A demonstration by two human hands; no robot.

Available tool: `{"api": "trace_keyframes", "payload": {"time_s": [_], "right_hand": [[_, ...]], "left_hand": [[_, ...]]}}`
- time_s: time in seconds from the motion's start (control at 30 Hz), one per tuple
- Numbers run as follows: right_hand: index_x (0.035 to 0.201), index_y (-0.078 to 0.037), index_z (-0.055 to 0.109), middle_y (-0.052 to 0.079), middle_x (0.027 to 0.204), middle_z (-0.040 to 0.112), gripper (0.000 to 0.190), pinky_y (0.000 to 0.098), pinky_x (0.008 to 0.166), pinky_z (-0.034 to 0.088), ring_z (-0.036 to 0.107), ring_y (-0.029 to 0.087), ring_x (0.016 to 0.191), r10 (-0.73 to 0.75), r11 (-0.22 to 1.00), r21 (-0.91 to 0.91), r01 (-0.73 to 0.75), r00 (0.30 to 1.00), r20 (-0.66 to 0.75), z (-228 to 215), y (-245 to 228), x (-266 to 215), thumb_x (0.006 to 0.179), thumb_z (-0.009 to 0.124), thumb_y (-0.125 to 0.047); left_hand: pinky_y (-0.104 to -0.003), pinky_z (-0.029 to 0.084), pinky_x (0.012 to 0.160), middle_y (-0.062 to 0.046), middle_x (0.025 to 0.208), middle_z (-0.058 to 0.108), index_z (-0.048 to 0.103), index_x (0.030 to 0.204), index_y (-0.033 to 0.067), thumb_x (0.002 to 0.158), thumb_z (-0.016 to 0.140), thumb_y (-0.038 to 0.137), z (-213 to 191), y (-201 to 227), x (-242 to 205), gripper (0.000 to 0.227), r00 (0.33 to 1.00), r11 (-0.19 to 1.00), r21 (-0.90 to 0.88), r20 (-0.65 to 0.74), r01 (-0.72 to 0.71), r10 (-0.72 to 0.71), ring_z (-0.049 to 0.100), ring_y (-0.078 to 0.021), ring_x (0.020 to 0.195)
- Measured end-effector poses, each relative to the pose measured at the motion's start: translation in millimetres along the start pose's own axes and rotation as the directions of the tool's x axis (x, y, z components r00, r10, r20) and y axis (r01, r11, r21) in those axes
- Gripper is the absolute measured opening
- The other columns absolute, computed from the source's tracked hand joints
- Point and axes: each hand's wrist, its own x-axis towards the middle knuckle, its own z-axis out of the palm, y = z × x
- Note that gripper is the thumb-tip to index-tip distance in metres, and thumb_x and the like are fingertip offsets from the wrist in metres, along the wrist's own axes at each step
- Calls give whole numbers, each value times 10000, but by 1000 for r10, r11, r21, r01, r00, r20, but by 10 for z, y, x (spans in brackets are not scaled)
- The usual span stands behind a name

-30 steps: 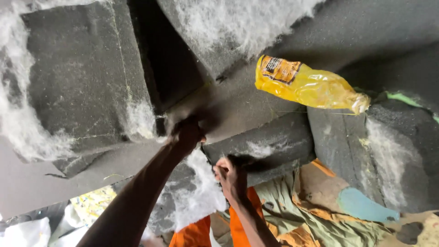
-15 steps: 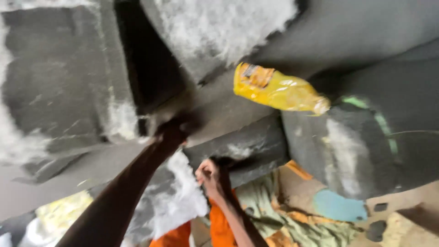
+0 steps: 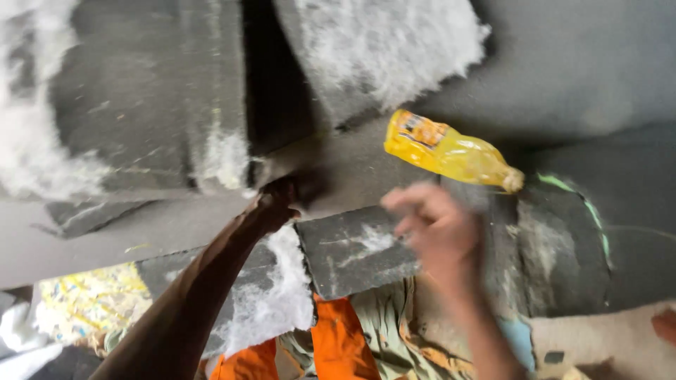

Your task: Applying glue to foam blocks and attaching polyester batting to them for upholstery padding.

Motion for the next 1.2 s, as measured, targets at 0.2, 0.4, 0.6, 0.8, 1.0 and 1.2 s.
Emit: {"api": "trace_keyframes", "payload": {"time_s": [0.2,0.4,0.6,0.8,1.0,1.2], "right_hand": [[1388,-6,637,162,1294,684,585,432,854,554,690,314,1059,-512,294,-745,599,757,406,-278,-594,913,823,776,49],[1220,-16,709,61,859,682,237,267,648,415,556,155,699,-289,610,-626,486,872,396,498,-378,837,1046,554,-60],[774,15,749,102,628,701,727,315,650,512,690,211,613,102,759,-648,66,970,219,1685,92,185,1067,353,-520],[1326,-35,583,80,1254,668,547,322,993,511,639,166,1150,-34,959,-276,64,993,111,2065,668,666,1001,571,-475],[1340,-124,558,44,1363,603,559,348,1127,459,586,158,1241,368,923,-30,-383,859,355,2442,414,773,940,585,-514],[1320,-245,620,-120,1313,689,416,381,1122,530,669,63,1211,255,949,90,-301,906,339,2787,136,315,937,681,-394]], "left_hand": [[-341,579,626,-62,968,736,647,1154,78,819,804,147,-380,377,-1477,377,905,827,-546,-407,-131,-125,701,-201,717],[-284,519,596,-32,729,686,788,913,8,877,537,51,463,285,-2749,257,798,286,-957,-140,42,-586,619,-149,637],[-287,305,439,-9,559,484,752,995,51,1007,556,110,887,263,-3155,205,678,46,-994,-100,-97,-728,378,-112,473],[-297,439,520,-17,583,613,777,887,72,881,694,301,554,101,-3232,244,593,256,-963,-158,84,-790,511,-137,522],[-292,388,554,6,585,497,585,715,68,934,753,296,414,-287,-3379,358,764,122,-993,-72,8,-641,419,-125,533],[-287,406,538,15,572,535,614,657,80,884,741,268,457,-955,-3877,321,749,190,-982,-120,7,-652,467,-121,526]]}}
